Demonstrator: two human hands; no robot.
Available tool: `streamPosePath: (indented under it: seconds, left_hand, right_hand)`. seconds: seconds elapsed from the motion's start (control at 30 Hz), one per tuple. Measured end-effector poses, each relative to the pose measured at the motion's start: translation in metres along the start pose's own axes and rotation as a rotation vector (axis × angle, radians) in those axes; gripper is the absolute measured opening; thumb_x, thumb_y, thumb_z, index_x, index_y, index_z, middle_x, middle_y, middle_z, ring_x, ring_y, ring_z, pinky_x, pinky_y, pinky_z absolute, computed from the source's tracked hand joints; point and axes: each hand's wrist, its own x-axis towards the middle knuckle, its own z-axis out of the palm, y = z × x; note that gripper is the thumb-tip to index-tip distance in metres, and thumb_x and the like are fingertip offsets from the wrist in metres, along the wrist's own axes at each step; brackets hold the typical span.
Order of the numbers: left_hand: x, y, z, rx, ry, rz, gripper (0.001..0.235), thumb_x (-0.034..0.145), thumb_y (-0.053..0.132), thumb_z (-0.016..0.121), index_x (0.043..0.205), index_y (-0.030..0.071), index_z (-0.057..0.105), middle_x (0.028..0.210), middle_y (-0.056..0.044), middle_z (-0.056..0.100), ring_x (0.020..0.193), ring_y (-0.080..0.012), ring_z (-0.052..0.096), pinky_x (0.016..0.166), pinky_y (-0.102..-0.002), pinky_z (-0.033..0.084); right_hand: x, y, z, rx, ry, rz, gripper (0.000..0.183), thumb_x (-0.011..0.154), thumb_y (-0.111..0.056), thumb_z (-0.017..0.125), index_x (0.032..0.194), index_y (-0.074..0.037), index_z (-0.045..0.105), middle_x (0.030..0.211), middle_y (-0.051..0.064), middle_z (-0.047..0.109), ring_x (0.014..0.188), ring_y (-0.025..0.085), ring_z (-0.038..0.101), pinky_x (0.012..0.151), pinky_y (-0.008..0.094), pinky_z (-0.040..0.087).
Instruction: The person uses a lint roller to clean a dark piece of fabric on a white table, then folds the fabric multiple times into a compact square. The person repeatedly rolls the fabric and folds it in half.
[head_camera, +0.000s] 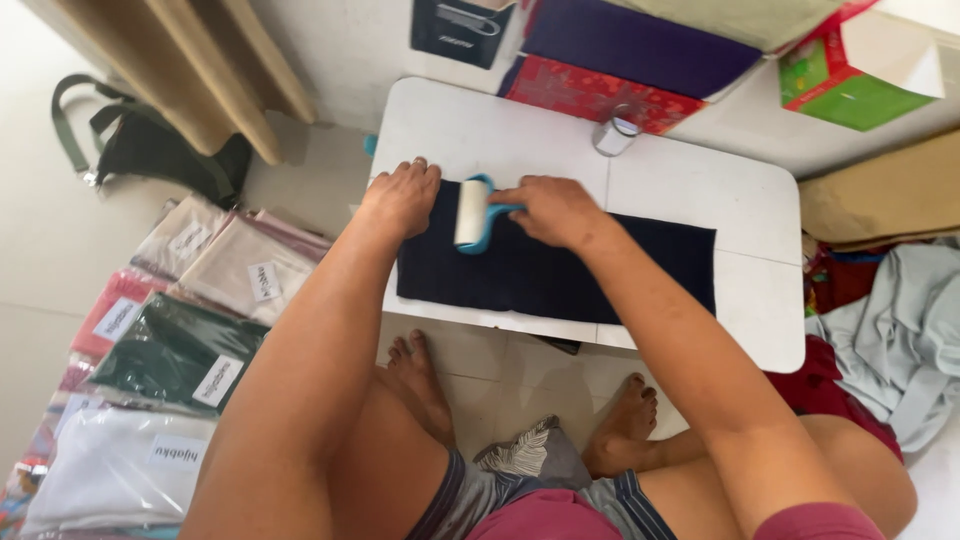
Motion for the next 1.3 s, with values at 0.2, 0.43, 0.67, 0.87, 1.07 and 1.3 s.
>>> streamPosePath:
  seconds: [0.2,0.43,0.67,0.87,1.07,1.3]
  left_hand:
    - [-0.012,0.024,-0.020,-0.207,-0.329,-0.016,0.053,0.085,-0.009,0.053,0.136,0.001,0.049,0.140,-0.024,0.056,0.127,-0.0390,0.062,0.101,-0.055,0.055]
    - [0.001,0.020,0.018,-0.084,-0.383,-0.034,0.062,0.075,0.000,0.072,0.136,0.011,0.065,0.147,-0.018,0.054,0.127,-0.0382,0.062,0.101,-0.053,0.055]
    - [0.007,0.015,0.032,-0.051,-0.421,-0.035,0.066,0.077,0.014,0.080,0.140,0.009,0.064,0.149,-0.021,0.051,0.130,-0.0414,0.061,0.106,-0.051,0.054]
    - [0.006,0.015,0.035,-0.021,-0.382,-0.019,0.063,0.079,0.024,0.082,0.138,0.011,0.066,0.145,-0.019,0.053,0.130,-0.0402,0.061,0.104,-0.052,0.055]
    - [-0.005,0.039,-0.007,0.082,-0.275,0.051,0.047,0.085,0.026,0.078,0.131,0.019,0.070,0.136,-0.011,0.060,0.130,-0.0320,0.061,0.102,-0.050,0.054]
    - [-0.004,0.041,0.003,0.020,-0.360,0.012,0.055,0.080,0.027,0.084,0.133,0.021,0.070,0.139,-0.012,0.062,0.128,-0.0311,0.065,0.102,-0.046,0.057]
  right_hand:
    - [-0.010,-0.004,0.014,0.203,0.027,-0.032,0.043,0.098,-0.016,0.061,0.138,-0.029,0.065,0.101,0.011,0.069,0.096,0.031,0.070,0.080,0.044,0.058]
    - [-0.081,0.082,0.007,0.238,-0.013,0.033,0.046,0.096,-0.016,0.065,0.138,-0.034,0.066,0.106,0.016,0.070,0.103,0.040,0.068,0.089,0.050,0.056]
    - [-0.183,0.205,0.002,0.006,-0.121,0.317,0.047,0.092,-0.017,0.070,0.127,-0.048,0.070,0.109,0.011,0.075,0.106,0.037,0.071,0.097,0.049,0.057]
    - [-0.249,0.271,0.026,-0.144,-0.165,0.612,0.044,0.091,-0.027,0.071,0.125,-0.055,0.068,0.107,0.007,0.079,0.101,0.033,0.076,0.093,0.043,0.061]
    - [-0.256,0.227,0.030,-0.031,-0.215,0.723,0.043,0.085,-0.047,0.073,0.128,-0.050,0.069,0.108,0.012,0.079,0.103,0.037,0.075,0.089,0.048,0.062]
    - [-0.226,0.214,0.052,0.008,-0.116,0.700,0.039,0.094,-0.028,0.062,0.129,-0.016,0.073,0.090,0.026,0.076,0.082,0.042,0.076,0.066,0.052,0.064]
